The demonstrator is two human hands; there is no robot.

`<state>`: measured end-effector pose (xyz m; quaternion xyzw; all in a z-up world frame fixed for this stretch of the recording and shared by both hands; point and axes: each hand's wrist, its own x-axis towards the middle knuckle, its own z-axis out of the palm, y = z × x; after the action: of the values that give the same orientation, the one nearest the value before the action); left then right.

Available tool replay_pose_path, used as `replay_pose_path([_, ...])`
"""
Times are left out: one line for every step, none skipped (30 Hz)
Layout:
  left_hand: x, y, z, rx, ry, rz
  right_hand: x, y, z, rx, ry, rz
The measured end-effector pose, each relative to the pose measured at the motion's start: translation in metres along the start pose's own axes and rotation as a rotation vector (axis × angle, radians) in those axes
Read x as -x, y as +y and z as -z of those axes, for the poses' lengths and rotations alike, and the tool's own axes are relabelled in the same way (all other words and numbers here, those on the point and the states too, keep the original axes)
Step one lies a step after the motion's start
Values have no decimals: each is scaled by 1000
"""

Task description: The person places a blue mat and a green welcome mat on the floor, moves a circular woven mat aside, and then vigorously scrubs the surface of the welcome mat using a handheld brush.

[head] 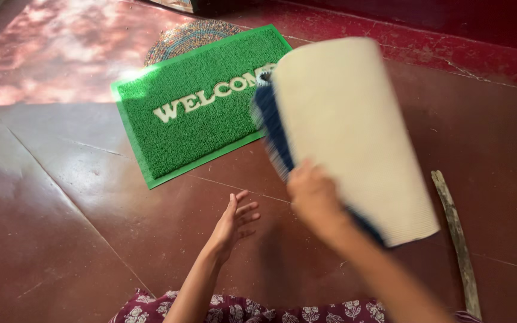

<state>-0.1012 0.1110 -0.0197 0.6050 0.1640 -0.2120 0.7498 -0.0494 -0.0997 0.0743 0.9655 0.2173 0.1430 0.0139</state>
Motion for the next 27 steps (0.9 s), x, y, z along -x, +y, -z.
replay_pose_path([-1, -1, -3, 4, 25, 15, 8, -27, -16, -90, -144, 19])
replay_pose_path([-3, -4, -4, 9, 51, 31, 17, -46, -28, -295, -379, -29])
replay_pose_path([-5, -6, -2, 4, 25, 32, 24, -62, -38, -501, -609, -84])
replay_pose_path([-9, -10, -1, 0, -1, 34, 31, -70, -45, -474, -572, -74])
replay_pose_path([-14, -16, 0, 0, -27, 40, 41, -78, -50, -445, -540, -65])
replay_pose_path([-21, -20, 2, -21, -3, 58, 45, -82, -55, -416, -509, -56])
replay_pose_path([-27, -25, 3, -38, 19, 76, 47, -82, -60, -379, -491, -68])
replay_pose_path([-33, -31, 4, -55, 42, 95, 50, -82, -63, -343, -473, -79])
replay_pose_path([-37, -34, 3, -50, 74, 90, 50, -82, -67, -307, -449, -88])
replay_pose_path([-42, -36, 1, -45, 106, 85, 51, -80, -71, -315, -389, -89])
replay_pose_path([-44, -39, 0, -41, 139, 82, 54, -78, -75, -325, -331, -92])
replay_pose_path([-44, -41, 0, -57, 167, 84, 57, -76, -80, -335, -272, -94])
replay_pose_path([-44, -43, 1, -75, 193, 84, 58, -75, -86, -339, -206, -70])
replay_pose_path([-44, -43, 1, -93, 219, 84, 57, -74, -92, -342, -140, -47])
replay_pose_path([-45, -43, 0, -104, 215, 89, 58, -70, -96, -343, -74, -24])
replay_pose_path([-45, -43, 0, -116, 211, 93, 57, -61, -98, -380, -179, -126])
replay_pose_path([-44, -43, 0, -126, 209, 98, 50, -46, -101, -417, -286, -226])
replay_pose_path([-43, -44, -2, -131, 205, 78, 40, -27, -102, -452, -393, -326])
replay_pose_path([-41, -43, -3, -140, 205, 57, 32, 9, -97, -534, -314, -335])
replay_pose_path([-40, -42, -4, -149, 205, 36, 27, 57, -83, -615, -235, -343])
replay_pose_path([-39, -41, -5, -147, 201, 39, 19, 87, -77, -696, -160, -355])
replay_pose_path([-41, -40, -5, -145, 197, 42, 15, 131, -61, -827, -172, -601])
replay_pose_path([-41, -40, -5, -141, 192, 46, 11, 174, -44, -708, -188, -594])
replay_pose_path([-41, -41, -6, -141, 193, 31, 11, 209, -29, -662, -176, -608])
replay_pose_path([-43, -42, -7, -139, 192, 13, 13, 241, -16, -583, -168, -646])
replay_pose_path([-44, -42, -7, -138, 191, -5, 18, 267, -6, -479, -160, -680])
replay_pose_path([-45, -43, -6, -135, 194, -5, 24, 287, 4, -373, -155, -720])
